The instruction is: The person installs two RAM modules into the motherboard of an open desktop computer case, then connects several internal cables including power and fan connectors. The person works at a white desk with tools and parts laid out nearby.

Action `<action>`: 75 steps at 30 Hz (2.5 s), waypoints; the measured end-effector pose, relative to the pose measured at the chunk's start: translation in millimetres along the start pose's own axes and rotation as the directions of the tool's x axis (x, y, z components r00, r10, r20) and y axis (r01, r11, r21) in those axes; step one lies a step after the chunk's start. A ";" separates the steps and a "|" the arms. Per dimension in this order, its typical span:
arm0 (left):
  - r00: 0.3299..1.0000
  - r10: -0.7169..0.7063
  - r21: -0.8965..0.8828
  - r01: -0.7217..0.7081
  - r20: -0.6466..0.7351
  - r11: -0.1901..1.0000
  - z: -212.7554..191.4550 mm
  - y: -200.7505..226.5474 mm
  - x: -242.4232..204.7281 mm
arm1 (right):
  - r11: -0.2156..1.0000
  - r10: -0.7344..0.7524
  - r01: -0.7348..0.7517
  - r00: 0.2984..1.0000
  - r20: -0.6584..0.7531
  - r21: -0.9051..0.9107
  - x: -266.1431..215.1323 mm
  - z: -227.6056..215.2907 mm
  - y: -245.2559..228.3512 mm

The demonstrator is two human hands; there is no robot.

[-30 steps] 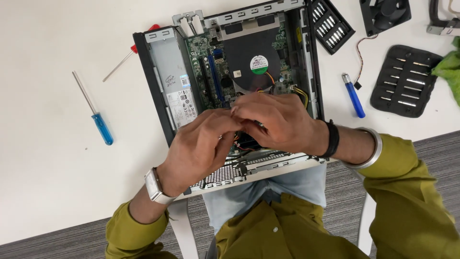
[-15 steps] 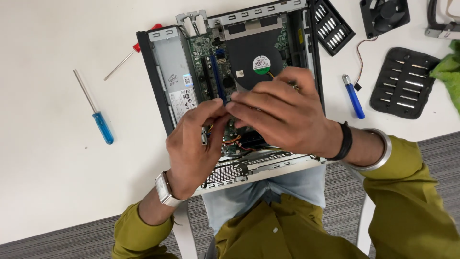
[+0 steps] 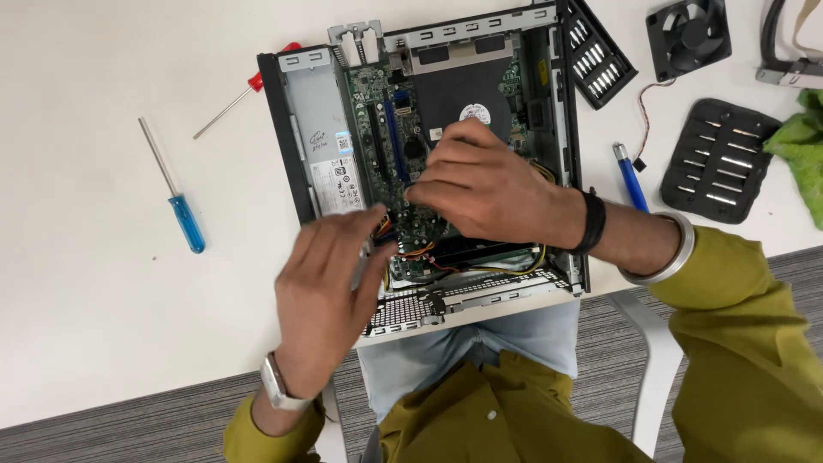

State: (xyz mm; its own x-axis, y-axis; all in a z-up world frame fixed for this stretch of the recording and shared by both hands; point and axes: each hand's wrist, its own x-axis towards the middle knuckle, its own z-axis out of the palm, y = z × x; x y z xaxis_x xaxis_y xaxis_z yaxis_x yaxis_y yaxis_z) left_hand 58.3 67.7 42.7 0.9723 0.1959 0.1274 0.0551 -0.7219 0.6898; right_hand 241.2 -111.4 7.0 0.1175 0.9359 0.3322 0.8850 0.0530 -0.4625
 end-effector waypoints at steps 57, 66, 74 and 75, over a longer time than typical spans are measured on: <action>0.975 0.026 0.256 -0.084 0.223 0.963 45.2 5.9 -56.2 | 0.959 -0.192 0.260 0.887 0.420 -0.109 20.6 54.4 18.1; 0.974 0.029 0.262 -0.088 0.223 0.961 44.6 6.3 -55.6 | 0.959 -0.191 0.263 0.873 0.448 -0.105 20.4 54.3 17.3; 0.973 0.030 0.257 -0.090 0.227 0.962 47.2 5.6 -57.7 | 0.939 -0.190 0.304 0.848 0.494 -0.160 25.1 52.5 14.0; 0.974 0.027 0.254 -0.086 0.225 0.964 47.3 5.8 -58.0 | 0.933 -0.201 0.319 0.846 0.494 -0.166 24.9 53.0 14.0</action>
State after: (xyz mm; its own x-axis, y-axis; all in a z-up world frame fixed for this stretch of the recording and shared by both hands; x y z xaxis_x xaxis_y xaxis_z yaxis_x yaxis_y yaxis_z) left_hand 13.0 20.8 5.6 0.9996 0.0218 -0.0174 0.0274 -0.8807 0.4729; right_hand 232.6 -68.9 -34.7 -0.3010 0.9531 -0.0321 0.9382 0.2900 -0.1888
